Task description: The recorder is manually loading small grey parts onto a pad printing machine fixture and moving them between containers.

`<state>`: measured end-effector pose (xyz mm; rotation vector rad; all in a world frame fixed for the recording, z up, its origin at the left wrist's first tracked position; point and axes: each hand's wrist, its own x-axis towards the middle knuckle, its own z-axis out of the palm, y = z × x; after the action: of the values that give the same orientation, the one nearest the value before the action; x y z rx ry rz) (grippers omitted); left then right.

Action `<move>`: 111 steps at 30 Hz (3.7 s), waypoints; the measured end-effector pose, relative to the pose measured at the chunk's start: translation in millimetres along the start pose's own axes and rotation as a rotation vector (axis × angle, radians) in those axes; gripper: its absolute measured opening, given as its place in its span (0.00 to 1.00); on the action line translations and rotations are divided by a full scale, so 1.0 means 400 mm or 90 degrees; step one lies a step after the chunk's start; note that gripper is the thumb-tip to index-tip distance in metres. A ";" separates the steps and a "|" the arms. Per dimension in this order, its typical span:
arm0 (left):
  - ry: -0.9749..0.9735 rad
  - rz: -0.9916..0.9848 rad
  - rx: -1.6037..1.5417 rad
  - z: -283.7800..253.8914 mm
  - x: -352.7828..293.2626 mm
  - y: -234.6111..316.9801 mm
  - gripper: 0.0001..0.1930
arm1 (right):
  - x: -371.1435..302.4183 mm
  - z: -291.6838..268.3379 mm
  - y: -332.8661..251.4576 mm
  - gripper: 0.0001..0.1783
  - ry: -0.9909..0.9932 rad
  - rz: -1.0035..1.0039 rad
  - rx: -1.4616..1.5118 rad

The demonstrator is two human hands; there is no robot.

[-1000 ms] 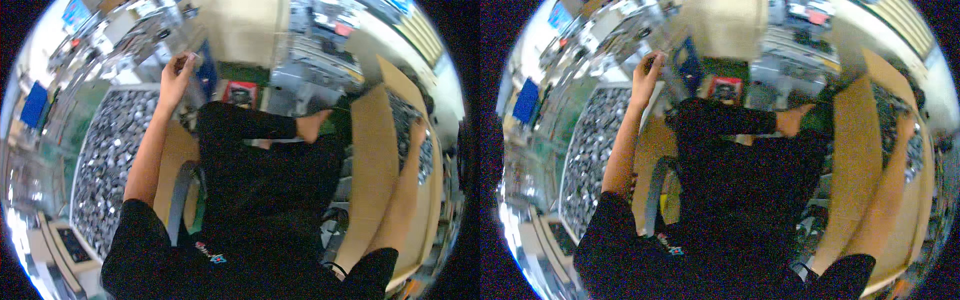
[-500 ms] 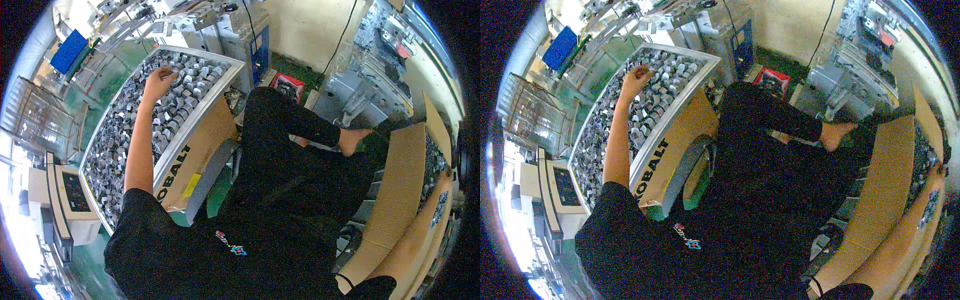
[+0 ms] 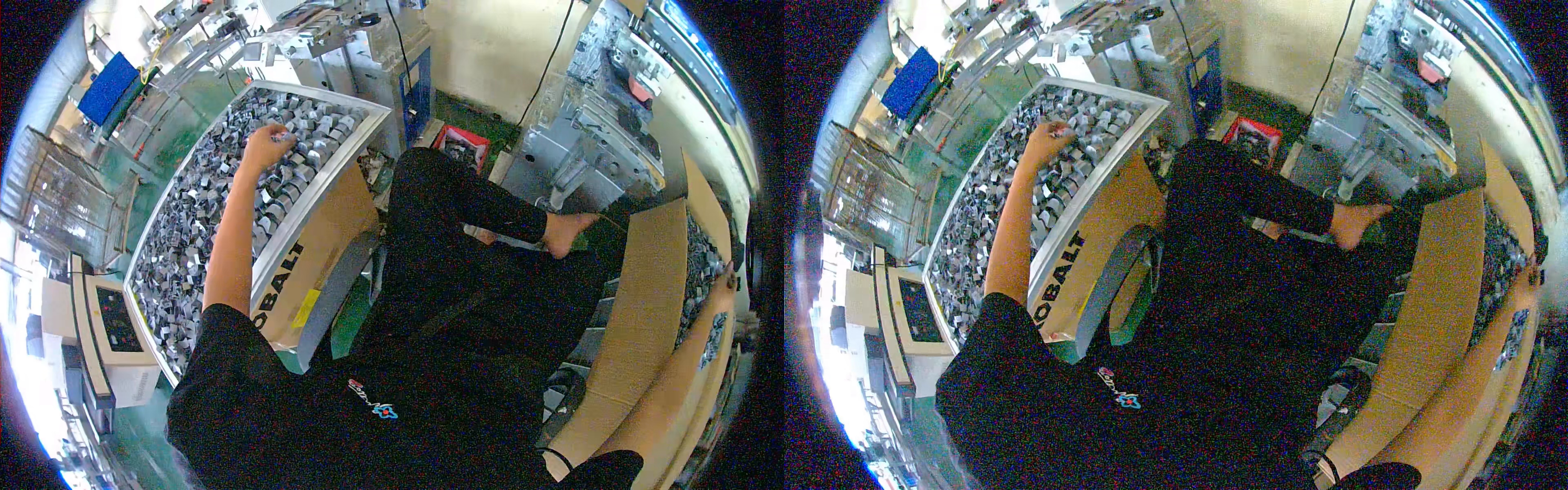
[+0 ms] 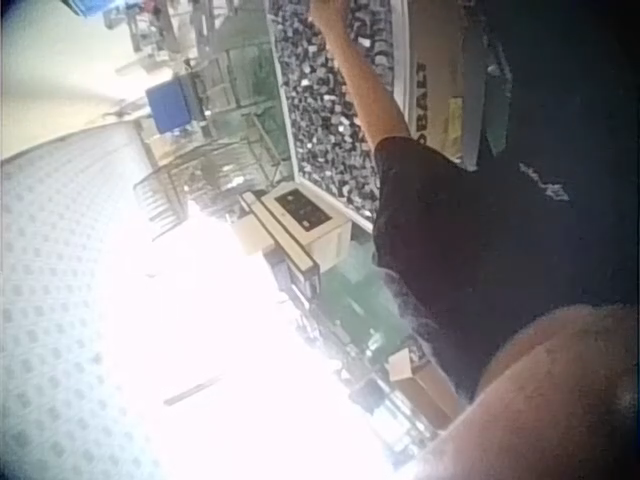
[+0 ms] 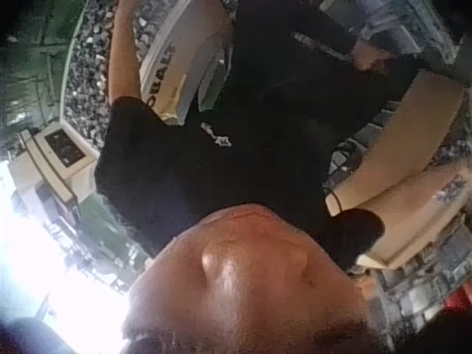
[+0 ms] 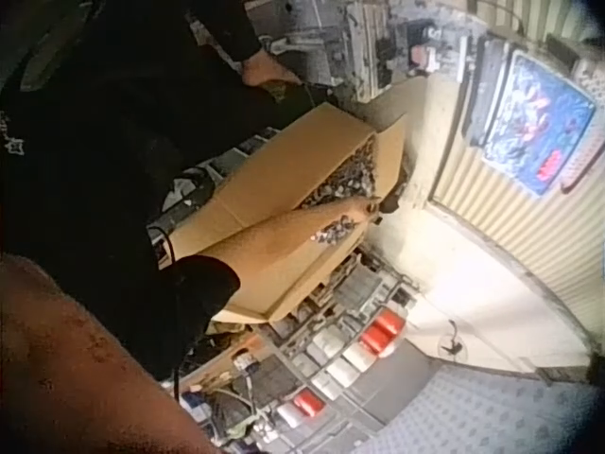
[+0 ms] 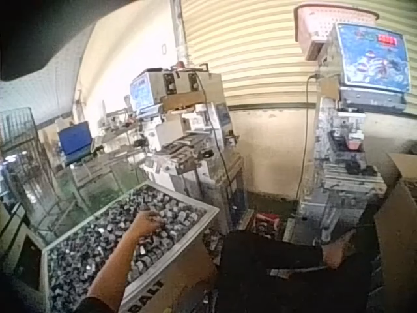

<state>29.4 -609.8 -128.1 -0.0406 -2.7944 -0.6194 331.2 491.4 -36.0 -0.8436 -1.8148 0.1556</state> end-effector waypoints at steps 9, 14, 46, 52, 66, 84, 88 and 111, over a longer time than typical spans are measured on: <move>0.010 -0.001 -0.075 -0.002 -0.006 -0.001 0.20 | 0.038 0.060 0.055 0.36 -0.042 -0.116 -0.202; 0.200 0.024 -0.062 -0.040 0.019 0.139 0.16 | -0.022 0.128 0.001 0.39 -0.037 -0.074 -0.082; -0.161 0.438 -0.628 0.404 0.158 1.475 0.14 | -0.208 0.026 -0.357 0.16 -0.007 -0.125 0.057; -0.142 0.437 -0.453 0.382 0.145 1.484 0.13 | -0.213 0.015 -0.347 0.13 -0.042 -0.101 0.055; -0.170 0.444 -0.447 0.366 0.128 1.483 0.18 | -0.217 0.027 -0.353 0.15 -0.067 -0.116 -0.007; -0.171 0.544 -0.475 0.387 0.127 1.473 0.32 | -0.288 0.089 -0.734 0.11 -0.221 -0.319 0.350; -0.214 0.468 -0.557 0.356 0.105 1.480 0.31 | -0.351 0.086 -0.867 0.10 -0.315 -0.309 0.349; -0.183 0.397 -0.589 0.367 0.122 1.481 0.30 | -0.356 0.133 -0.987 0.10 -0.341 -0.417 0.224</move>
<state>-4.8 -12.3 0.8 -1.1827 -2.2394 -1.7123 124.0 127.2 21.5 0.0809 -2.3742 0.2829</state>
